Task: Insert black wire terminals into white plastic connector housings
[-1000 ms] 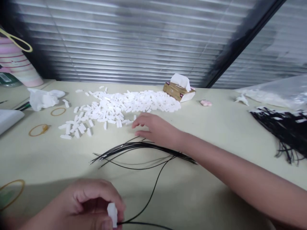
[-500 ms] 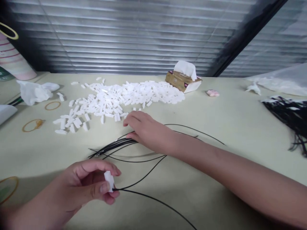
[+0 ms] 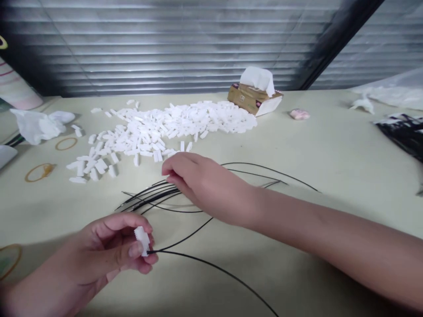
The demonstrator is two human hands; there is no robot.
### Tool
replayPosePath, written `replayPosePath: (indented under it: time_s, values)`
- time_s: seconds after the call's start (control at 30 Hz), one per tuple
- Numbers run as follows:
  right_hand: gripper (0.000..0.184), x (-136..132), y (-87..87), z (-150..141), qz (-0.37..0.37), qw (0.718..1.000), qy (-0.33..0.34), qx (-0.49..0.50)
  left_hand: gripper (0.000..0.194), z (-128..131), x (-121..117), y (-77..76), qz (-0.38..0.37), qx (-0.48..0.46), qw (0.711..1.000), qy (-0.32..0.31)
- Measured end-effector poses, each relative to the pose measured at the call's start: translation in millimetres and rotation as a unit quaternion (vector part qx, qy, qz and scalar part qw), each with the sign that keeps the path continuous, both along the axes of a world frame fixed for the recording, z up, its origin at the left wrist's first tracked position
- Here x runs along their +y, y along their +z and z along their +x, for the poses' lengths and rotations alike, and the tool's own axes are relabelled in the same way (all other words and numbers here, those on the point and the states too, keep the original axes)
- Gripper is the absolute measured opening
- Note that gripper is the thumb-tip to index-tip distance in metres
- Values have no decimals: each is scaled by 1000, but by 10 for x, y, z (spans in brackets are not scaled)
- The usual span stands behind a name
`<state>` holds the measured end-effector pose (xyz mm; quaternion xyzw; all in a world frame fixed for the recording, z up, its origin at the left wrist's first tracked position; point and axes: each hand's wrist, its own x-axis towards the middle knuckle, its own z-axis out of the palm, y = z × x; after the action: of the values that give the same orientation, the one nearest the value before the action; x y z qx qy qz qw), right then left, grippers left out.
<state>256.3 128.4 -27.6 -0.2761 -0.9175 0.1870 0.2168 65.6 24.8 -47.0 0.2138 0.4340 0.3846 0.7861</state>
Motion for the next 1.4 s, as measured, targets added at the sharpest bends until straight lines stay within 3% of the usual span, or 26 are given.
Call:
replayPosePath:
  time_s: [0.13, 0.27, 0.4, 0.9, 1.4]
  values:
    - [19, -313, 193, 88, 37, 997, 69, -28, 12, 3, -5, 37, -12, 7, 1000, 12]
    - [21, -473, 196, 100, 25, 993, 102, -46, 12, -5, -4, 65, -18, 10, 1000, 7]
    - [26, -454, 169, 77, -3, 995, 87, -39, 14, -6, 3, 66, -23, 12, 1000, 8]
    - [16, -435, 213, 91, -114, 988, 73, -71, 19, -2, 15, 77, -44, 17, 999, 16]
    - [18, -418, 188, 102, -103, 991, 66, -47, 24, 22, 38, 86, -40, 15, 999, 18]
